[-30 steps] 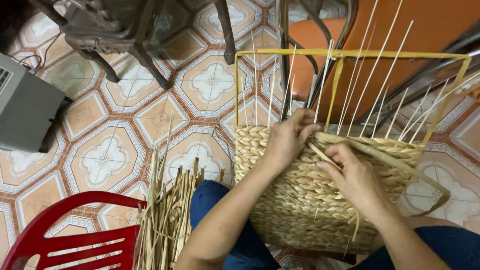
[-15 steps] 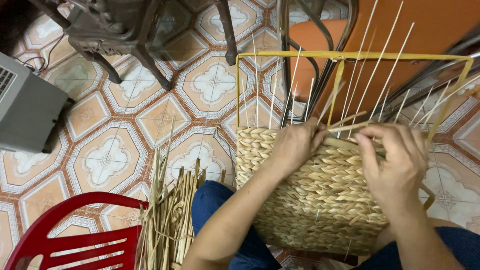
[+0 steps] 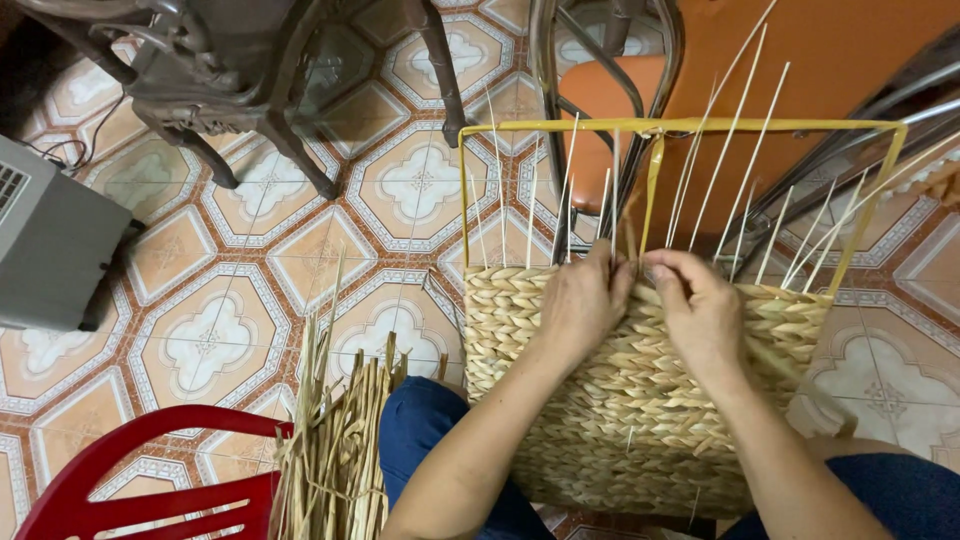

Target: Weaving dried plant fibers onto a wire frame to create a handicraft mat.

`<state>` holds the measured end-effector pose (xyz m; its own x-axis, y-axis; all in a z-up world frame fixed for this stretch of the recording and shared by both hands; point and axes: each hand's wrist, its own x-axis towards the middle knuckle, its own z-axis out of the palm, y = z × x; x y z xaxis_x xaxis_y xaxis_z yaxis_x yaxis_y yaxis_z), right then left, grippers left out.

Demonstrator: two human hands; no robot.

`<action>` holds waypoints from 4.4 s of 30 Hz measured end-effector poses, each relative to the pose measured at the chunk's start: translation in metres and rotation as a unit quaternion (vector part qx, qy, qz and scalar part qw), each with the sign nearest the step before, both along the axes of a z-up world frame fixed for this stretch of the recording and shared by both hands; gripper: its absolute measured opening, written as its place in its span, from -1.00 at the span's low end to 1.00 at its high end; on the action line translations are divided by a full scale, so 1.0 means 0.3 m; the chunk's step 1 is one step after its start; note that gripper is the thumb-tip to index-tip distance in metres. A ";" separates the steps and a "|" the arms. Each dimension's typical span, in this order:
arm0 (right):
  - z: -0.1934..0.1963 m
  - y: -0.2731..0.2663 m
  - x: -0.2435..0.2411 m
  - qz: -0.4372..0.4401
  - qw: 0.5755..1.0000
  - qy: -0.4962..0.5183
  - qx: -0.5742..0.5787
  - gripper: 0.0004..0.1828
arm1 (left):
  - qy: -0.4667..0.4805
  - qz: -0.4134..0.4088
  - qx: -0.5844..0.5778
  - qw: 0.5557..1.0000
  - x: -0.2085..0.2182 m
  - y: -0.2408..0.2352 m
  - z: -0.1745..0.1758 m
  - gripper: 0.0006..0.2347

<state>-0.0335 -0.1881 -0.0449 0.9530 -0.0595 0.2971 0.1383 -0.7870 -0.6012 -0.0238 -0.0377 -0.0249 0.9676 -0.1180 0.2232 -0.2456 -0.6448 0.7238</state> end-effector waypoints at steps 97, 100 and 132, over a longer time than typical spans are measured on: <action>0.167 -0.216 -0.083 0.058 0.925 -0.248 -0.281 -0.73 | -0.029 -0.099 0.102 0.989 0.057 -0.143 -0.063 -0.80; 0.136 -0.228 -0.153 0.044 0.945 -0.321 0.034 -0.96 | 0.000 -0.091 0.061 0.994 0.059 -0.148 -0.091 -0.81; -0.048 -0.265 -0.001 0.055 0.983 -0.063 -0.165 -0.85 | 0.030 -0.107 0.104 0.988 0.077 -0.169 -0.058 -0.78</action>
<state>-0.0338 -0.2675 -0.0595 0.9025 0.1611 0.3993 0.2902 -0.9128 -0.2875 -0.0008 -0.0884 -0.0424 0.9263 -0.3585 0.1156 -0.3530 -0.7190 0.5987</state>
